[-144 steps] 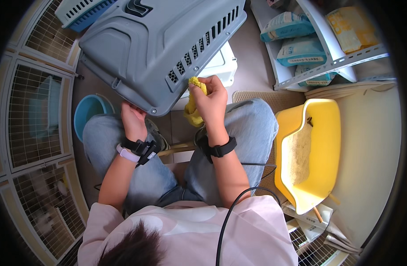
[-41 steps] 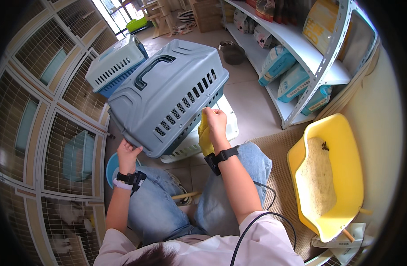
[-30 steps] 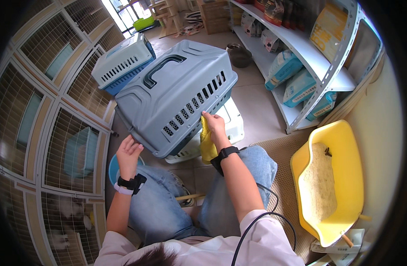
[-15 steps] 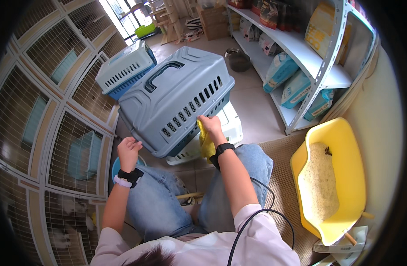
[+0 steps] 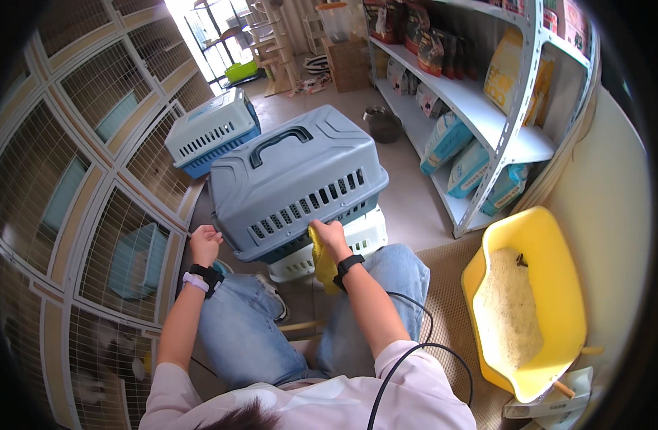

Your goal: The recorder is cleaning the exterior and interior vents of a grey plastic pet carrier using a yellow cloth.

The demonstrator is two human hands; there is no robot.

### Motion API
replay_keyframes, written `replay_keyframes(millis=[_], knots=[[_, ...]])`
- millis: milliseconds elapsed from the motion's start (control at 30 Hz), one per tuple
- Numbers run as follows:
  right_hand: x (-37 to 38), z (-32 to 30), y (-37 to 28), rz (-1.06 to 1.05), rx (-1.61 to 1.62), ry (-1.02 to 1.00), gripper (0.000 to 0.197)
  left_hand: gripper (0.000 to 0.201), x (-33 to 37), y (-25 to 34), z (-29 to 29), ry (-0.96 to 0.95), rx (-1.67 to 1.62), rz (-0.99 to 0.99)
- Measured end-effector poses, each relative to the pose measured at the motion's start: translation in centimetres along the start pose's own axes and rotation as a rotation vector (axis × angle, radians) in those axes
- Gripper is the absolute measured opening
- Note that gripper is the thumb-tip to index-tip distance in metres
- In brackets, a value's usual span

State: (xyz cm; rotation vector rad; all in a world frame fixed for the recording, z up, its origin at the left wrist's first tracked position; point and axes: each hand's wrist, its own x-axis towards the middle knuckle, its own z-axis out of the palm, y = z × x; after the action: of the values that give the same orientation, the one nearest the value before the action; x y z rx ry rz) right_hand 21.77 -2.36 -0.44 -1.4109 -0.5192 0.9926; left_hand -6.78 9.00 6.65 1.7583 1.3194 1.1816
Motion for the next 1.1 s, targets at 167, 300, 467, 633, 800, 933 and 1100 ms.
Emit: replay_keyframes(millis=[167, 300, 467, 633, 800, 933, 1100], knots=[[-0.3, -1.6, 1.4, -0.019, 0.026, -0.09, 0.038, 0.045, -1.6, 1.7, 1.5, 0.173, 0.175, 0.077], [-1.2, -2.6, 0.7, -0.082, -0.114, -0.065, 0.038, 0.054, -1.6, 3.9, 1.5, 0.35, 0.193, 0.299], [-1.7, -2.4, -1.4, -0.322, -0.351, 0.051, 0.037, 0.051, -1.0, 10.2, 1.9, 0.406, 0.06, 0.557], [-2.4, -2.1, -4.4, -0.283, -0.159, -0.03, 0.016, 0.039, 1.5, 12.4, 3.4, 0.452, 0.289, 0.773], [-1.4, -0.7, -8.0, -0.315, -0.266, -0.142, 0.013, 0.024, 3.7, 10.8, 4.7, 0.087, 0.208, 0.817], [-1.0, 0.0, -6.3, -0.437, -0.375, -0.233, 0.015, 0.032, 2.4, 11.0, 4.5, -0.192, 0.292, 0.72], [-2.4, 0.7, -3.9, -0.585, -0.58, -0.243, 0.02, 0.048, 1.6, 11.0, 4.5, -0.222, 0.521, 0.725]])
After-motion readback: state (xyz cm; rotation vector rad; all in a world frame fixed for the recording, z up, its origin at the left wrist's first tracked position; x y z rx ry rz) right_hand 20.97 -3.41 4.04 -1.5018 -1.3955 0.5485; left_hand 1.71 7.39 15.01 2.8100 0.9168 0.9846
